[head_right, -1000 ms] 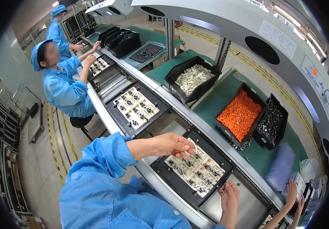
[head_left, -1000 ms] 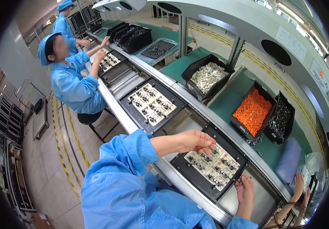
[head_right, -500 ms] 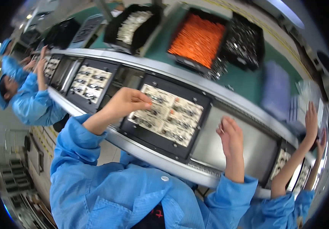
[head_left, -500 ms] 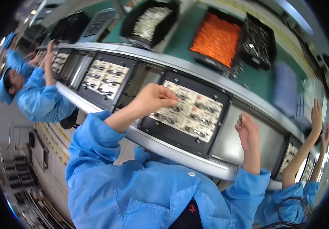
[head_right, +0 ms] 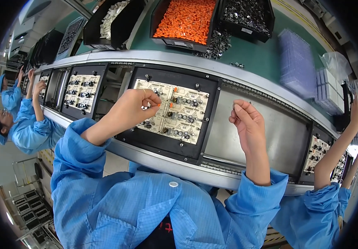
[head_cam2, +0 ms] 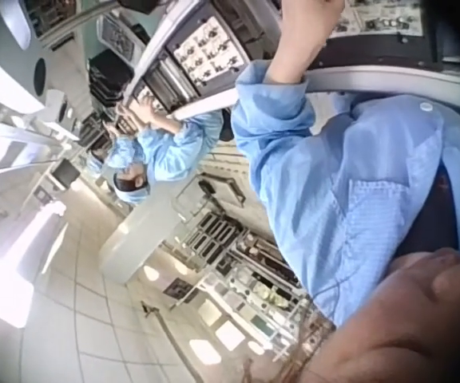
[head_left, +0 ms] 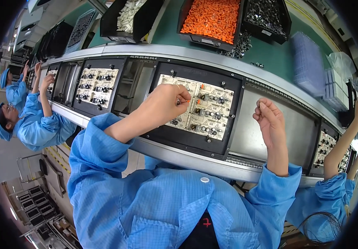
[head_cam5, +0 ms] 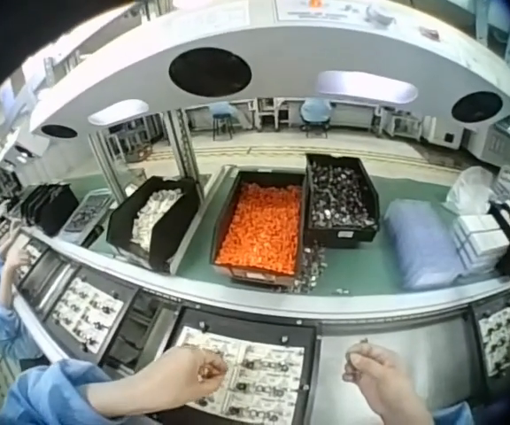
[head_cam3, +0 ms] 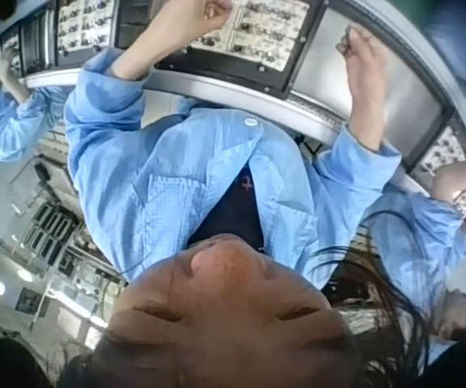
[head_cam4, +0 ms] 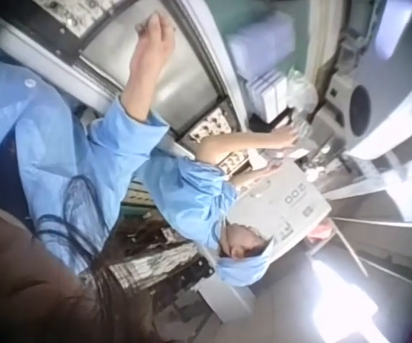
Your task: Assembling components onto circuit boards on an assembly line.
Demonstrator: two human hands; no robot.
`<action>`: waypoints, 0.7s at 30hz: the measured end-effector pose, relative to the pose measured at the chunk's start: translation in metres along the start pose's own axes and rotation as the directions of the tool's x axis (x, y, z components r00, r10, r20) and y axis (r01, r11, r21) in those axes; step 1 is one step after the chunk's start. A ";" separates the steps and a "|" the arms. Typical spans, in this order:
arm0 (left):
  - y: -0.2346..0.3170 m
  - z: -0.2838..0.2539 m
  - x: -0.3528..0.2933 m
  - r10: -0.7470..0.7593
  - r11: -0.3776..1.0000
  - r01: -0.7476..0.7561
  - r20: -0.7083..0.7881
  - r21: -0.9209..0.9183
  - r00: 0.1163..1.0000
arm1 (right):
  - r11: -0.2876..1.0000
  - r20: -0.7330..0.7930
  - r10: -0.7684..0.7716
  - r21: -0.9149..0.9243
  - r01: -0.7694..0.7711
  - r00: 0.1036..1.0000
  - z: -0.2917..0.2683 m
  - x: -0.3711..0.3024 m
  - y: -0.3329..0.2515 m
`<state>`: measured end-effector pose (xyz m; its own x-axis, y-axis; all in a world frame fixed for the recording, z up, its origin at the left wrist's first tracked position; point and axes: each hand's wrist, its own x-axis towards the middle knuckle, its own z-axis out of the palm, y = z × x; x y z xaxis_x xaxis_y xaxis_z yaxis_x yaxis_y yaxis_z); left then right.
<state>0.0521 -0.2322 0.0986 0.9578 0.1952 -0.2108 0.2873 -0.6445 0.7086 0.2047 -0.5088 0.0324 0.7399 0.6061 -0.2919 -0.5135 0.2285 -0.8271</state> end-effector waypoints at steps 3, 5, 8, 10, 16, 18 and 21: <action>-0.001 0.009 -0.006 0.086 0.995 -0.086 0.001 0.044 0.996 | 1.000 0.005 -0.028 0.003 0.028 1.000 0.004 -0.001 -0.002; -0.003 0.016 -0.010 0.210 0.973 -0.208 -0.011 0.103 0.978 | 1.000 -0.008 -0.025 0.001 0.025 1.000 0.009 -0.003 -0.004; -0.002 0.028 -0.017 0.280 0.949 -0.272 -0.029 0.161 0.960 | 1.000 -0.027 -0.023 -0.009 0.023 0.999 0.012 -0.004 -0.003; -0.002 0.033 -0.018 0.316 0.934 -0.304 -0.035 0.188 0.948 | 1.000 0.002 -0.018 -0.020 0.018 1.000 0.011 -0.003 -0.002; 0.002 0.040 -0.019 0.310 0.903 -0.301 0.020 0.306 0.950 | 0.999 0.015 -0.031 -0.023 0.031 0.999 0.013 -0.004 -0.004; 0.004 0.040 -0.019 0.301 0.898 -0.298 0.044 0.323 0.953 | 0.999 0.016 -0.034 -0.024 0.034 0.999 0.013 -0.004 -0.004; 0.006 0.041 -0.021 0.299 0.876 -0.301 0.066 0.377 0.952 | 0.999 0.014 -0.037 -0.024 0.037 0.999 0.014 -0.006 -0.004</action>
<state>0.0341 -0.2702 0.0797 0.9979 -0.0555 -0.0332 -0.0359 -0.9022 0.4297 0.1965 -0.5024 0.0444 0.7522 0.6077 -0.2547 -0.4752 0.2324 -0.8486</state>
